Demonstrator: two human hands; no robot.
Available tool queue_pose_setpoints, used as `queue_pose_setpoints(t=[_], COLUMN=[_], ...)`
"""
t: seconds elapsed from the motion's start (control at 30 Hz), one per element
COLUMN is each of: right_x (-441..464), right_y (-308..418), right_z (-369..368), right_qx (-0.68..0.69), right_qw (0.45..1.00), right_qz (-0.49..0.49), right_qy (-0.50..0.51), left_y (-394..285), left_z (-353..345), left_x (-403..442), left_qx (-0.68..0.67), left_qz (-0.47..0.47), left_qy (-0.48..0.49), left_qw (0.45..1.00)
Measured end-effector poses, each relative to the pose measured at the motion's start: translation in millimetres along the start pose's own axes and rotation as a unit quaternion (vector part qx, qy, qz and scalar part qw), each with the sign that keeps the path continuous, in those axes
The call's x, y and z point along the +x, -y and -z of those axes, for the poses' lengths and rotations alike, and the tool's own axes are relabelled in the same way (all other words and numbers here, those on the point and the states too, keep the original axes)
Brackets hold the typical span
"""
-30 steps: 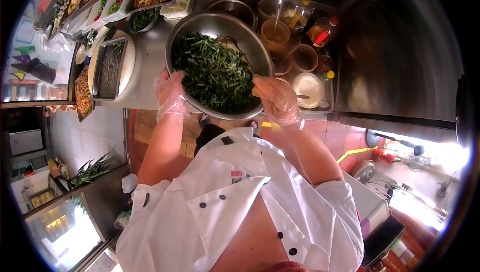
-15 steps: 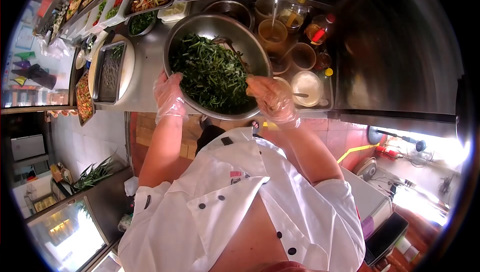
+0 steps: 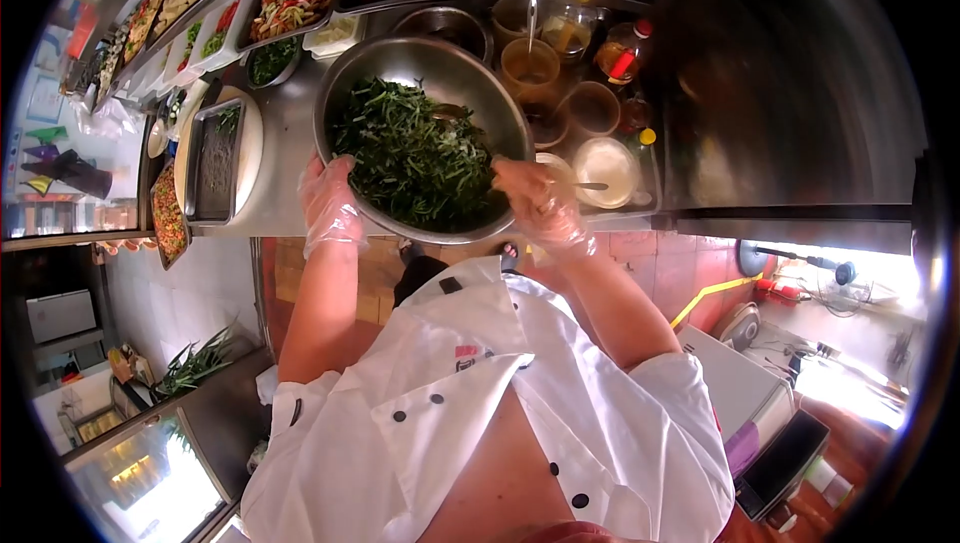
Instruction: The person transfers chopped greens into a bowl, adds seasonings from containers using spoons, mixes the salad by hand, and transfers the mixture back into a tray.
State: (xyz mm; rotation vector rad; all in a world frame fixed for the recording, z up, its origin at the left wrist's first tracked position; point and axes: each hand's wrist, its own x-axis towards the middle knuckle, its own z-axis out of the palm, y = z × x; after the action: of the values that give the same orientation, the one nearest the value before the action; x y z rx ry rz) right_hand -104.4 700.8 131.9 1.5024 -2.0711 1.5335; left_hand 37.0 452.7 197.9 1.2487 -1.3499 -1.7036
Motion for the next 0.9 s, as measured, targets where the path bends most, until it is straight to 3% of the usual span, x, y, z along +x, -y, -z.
queue_pose_setpoints(t=[0.07, 0.1, 0.13, 0.2, 0.27, 0.33, 0.4, 0.47, 0.5, 0.53, 0.6, 0.67, 0.73, 0.8, 0.9], right_x=[-6, -10, -13, -14, -16, -33, -42, -52, -54, -57, -63, -75, -63, -50, -23], right_y=[2, 0, -1, -14, -27, -53, -79, -109, -118, -129, -154, -190, -207, -169, -114], right_z=[6, 8, 12, 40, 73, 89, 102, 105, 102, 100, 96, 79, 67, 65, 52], right_qx=[-0.028, 0.084, 0.192, 0.167, 0.111, 0.119, 0.042, -0.154, -0.183, -0.179, -0.277, -0.237, -0.343, -0.213, -0.197], right_qw=[0.998, 0.965, 0.877, 0.820, 0.801, 0.816, 0.818, 0.878, 0.906, 0.907, 0.915, 0.886, 0.769, 0.862, 0.876], right_qz=[-0.034, -0.220, -0.392, -0.479, -0.512, -0.460, -0.489, -0.422, -0.339, -0.339, -0.278, -0.385, -0.537, -0.431, -0.385], right_qy=[-0.036, -0.120, -0.200, -0.266, -0.289, -0.327, -0.300, -0.163, -0.174, -0.176, -0.089, -0.106, -0.055, -0.158, -0.213], left_y=[6, 5, 3, -6, -9, -12, 13, 20, 19, 10, -14, -17, -19, -23, -5], left_z=[3, 2, 1, -1, -4, -2, 24, 43, 58, 56, 57, 87, 118, 144, 189], left_x=[4, 6, 8, 4, 2, 3, 31, 43, 47, 37, 16, 22, 33, 40, 62], left_qx=[-0.008, -0.019, -0.019, -0.041, -0.058, -0.073, -0.079, -0.132, -0.109, -0.106, -0.136, -0.137, -0.160, -0.162, -0.191], left_qz=[0.008, 0.012, 0.014, 0.086, 0.103, 0.123, 0.121, 0.117, 0.133, 0.130, 0.155, 0.145, 0.131, 0.132, 0.138], left_qy=[-0.009, -0.020, -0.011, -0.011, -0.011, -0.024, -0.015, 0.051, 0.073, 0.073, 0.060, 0.030, 0.013, -0.024, -0.030], left_qw=[1.000, 1.000, 1.000, 0.995, 0.993, 0.989, 0.989, 0.983, 0.982, 0.983, 0.977, 0.979, 0.978, 0.978, 0.971])
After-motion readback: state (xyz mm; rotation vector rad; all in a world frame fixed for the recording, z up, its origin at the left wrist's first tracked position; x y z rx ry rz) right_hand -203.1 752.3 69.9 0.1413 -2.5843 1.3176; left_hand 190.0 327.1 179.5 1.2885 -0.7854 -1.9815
